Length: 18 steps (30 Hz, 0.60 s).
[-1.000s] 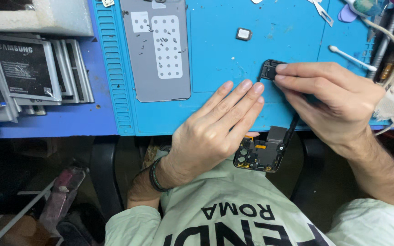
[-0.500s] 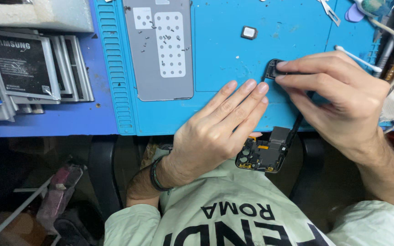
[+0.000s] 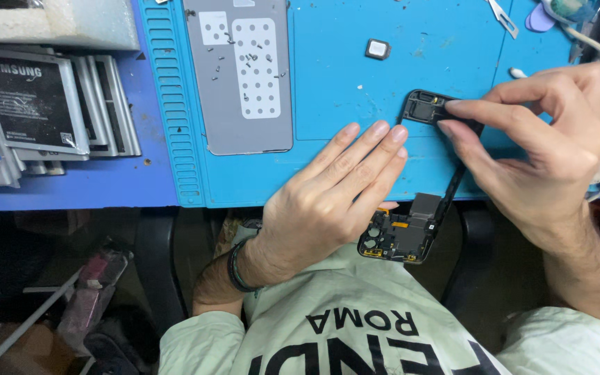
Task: The person cleans a small electronic component with a cotton swab, then uses a metal prying tool to open a smartphone. They remove the back cover, disconnect internal ribbon cables, and clean the camera module area with a cotton swab before placing the cover aside.
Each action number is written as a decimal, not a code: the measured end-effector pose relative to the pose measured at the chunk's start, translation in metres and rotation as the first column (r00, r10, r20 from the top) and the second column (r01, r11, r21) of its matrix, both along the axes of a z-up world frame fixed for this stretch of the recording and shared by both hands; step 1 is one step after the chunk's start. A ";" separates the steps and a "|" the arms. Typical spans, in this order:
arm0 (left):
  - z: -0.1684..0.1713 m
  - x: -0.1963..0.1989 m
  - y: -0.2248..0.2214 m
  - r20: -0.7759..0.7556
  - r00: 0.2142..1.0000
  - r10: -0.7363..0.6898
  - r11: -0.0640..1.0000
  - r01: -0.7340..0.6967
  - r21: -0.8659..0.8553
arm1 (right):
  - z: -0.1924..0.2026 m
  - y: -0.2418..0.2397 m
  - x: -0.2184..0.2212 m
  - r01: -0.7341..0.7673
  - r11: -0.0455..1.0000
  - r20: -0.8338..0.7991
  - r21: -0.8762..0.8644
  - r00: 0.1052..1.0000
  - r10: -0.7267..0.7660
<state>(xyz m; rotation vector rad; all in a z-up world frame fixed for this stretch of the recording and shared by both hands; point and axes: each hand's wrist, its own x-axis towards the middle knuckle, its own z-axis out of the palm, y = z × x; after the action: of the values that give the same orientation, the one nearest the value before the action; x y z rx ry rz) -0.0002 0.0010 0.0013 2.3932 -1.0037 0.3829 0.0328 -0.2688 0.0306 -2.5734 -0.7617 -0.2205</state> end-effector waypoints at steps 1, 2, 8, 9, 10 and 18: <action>0.000 0.000 0.000 0.001 1.000 -0.001 1.000 0.001 0.007 | -0.001 0.001 0.000 0.000 1.000 0.006 -0.003 1.000 0.000; 0.000 0.000 0.000 0.002 1.000 -0.001 1.000 0.001 0.007 | -0.001 0.002 0.001 0.000 1.000 0.006 -0.003 1.000 0.000; 0.001 0.001 0.000 -0.004 1.000 -0.001 1.000 0.001 -0.016 | -0.003 0.010 0.003 -0.020 1.000 0.001 0.021 1.000 0.020; 0.001 0.001 0.000 -0.005 1.000 -0.003 1.000 0.002 -0.015 | -0.003 0.011 0.003 -0.016 1.000 -0.002 0.025 1.000 0.016; 0.001 0.001 0.000 -0.005 1.000 -0.004 1.000 0.004 -0.014 | -0.003 0.012 0.003 -0.011 0.999 -0.006 0.030 1.000 0.011; 0.001 0.001 -0.001 -0.006 1.000 -0.001 1.000 0.001 -0.024 | 0.002 0.020 0.007 0.000 0.998 -0.058 0.063 0.998 0.004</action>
<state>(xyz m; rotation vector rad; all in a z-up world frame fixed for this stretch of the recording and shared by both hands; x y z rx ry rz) 0.0006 0.0004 0.0021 2.3709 -0.9916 0.3850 0.0393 -0.2491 0.0324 -2.5085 -0.7244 -0.1656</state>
